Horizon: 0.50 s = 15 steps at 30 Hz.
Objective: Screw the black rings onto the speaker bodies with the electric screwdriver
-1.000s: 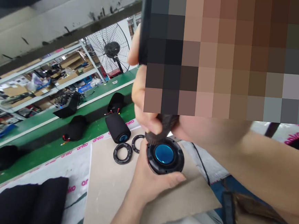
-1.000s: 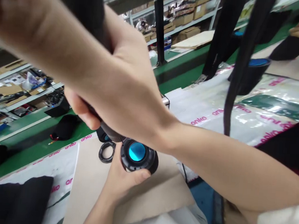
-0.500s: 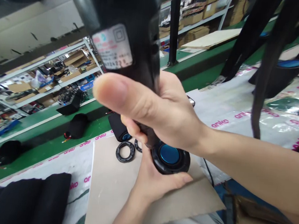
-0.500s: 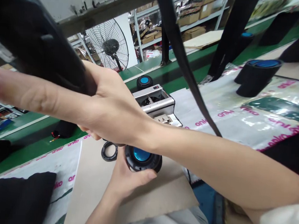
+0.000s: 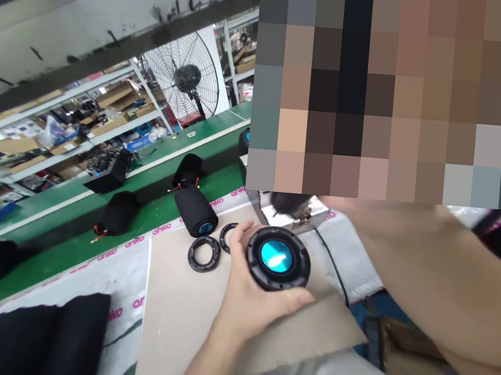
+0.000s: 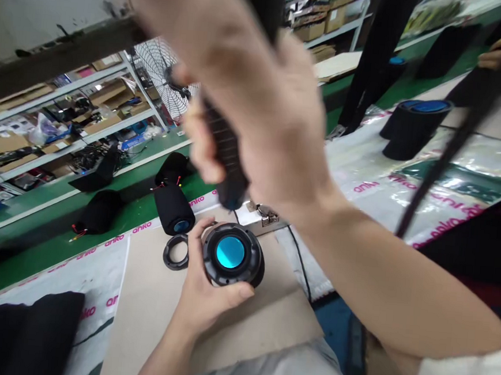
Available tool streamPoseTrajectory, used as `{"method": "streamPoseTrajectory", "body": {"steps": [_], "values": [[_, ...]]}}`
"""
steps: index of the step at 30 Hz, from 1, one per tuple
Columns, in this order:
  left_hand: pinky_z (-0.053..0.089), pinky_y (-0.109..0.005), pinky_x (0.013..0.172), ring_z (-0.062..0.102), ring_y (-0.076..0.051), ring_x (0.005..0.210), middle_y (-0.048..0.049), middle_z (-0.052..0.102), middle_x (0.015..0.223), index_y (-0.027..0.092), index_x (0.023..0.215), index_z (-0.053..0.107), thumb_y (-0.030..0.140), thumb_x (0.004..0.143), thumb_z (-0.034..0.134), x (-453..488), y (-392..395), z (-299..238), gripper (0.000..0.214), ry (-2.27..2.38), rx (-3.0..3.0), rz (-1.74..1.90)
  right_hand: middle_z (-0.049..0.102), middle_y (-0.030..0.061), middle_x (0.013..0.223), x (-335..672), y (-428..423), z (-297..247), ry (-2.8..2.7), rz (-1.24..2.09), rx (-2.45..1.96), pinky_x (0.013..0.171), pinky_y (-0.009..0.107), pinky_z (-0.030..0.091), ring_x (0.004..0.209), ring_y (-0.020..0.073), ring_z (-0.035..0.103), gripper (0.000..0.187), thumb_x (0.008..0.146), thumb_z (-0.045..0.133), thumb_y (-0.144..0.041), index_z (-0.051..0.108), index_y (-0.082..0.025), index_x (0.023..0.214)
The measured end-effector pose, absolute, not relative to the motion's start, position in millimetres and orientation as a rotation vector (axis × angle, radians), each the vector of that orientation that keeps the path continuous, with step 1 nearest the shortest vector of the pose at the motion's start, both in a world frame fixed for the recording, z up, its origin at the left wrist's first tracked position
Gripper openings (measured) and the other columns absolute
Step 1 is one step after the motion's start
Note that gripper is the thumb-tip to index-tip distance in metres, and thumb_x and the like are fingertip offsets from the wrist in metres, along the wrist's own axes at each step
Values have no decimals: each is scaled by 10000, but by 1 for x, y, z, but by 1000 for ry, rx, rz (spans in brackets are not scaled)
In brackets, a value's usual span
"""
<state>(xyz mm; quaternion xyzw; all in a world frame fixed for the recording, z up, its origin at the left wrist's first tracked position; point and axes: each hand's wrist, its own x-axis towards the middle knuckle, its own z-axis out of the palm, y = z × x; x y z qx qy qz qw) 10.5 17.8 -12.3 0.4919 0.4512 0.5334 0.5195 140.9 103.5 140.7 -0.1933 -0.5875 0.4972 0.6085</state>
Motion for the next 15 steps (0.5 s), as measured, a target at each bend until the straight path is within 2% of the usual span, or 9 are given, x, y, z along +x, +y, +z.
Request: {"method": "streamPoseTrajectory", "body": {"steps": [3, 8, 13, 15], "values": [[516, -486, 1130, 653, -368, 1305, -128, 591, 1415, 295, 1396, 375, 433, 498, 1051, 10, 18, -12, 1132, 1085, 1190, 1264, 516, -58, 508, 165, 128, 113, -1256, 940, -460, 339, 273, 373, 387, 123, 478, 466, 795, 887, -606, 612, -230, 793], [509, -479, 1118, 645, -357, 1293, -138, 562, 1419, 280, 1389, 387, 499, 551, 1022, 10, 19, -11, 1074, 1097, 1212, 1261, 539, -42, 498, 171, 148, 68, -1214, 981, -532, 304, 258, 331, 340, 115, 467, 472, 807, 872, -592, 589, -219, 747], [484, -486, 1137, 633, -351, 1289, -132, 570, 1391, 281, 1398, 379, 591, 534, 1021, 9, 21, -13, 1120, 1096, 1203, 1241, 532, -32, 511, 168, 142, 60, -1257, 1056, -578, 322, 261, 322, 352, 123, 467, 511, 828, 873, -594, 552, -215, 707], [467, -490, 1154, 623, -362, 1301, -127, 570, 1392, 282, 1395, 388, 601, 483, 1037, 8, 22, -13, 1163, 1103, 1189, 1248, 539, -25, 511, 171, 137, 68, -1263, 1135, -606, 312, 259, 320, 345, 126, 463, 523, 808, 883, -606, 559, -212, 693]]}}
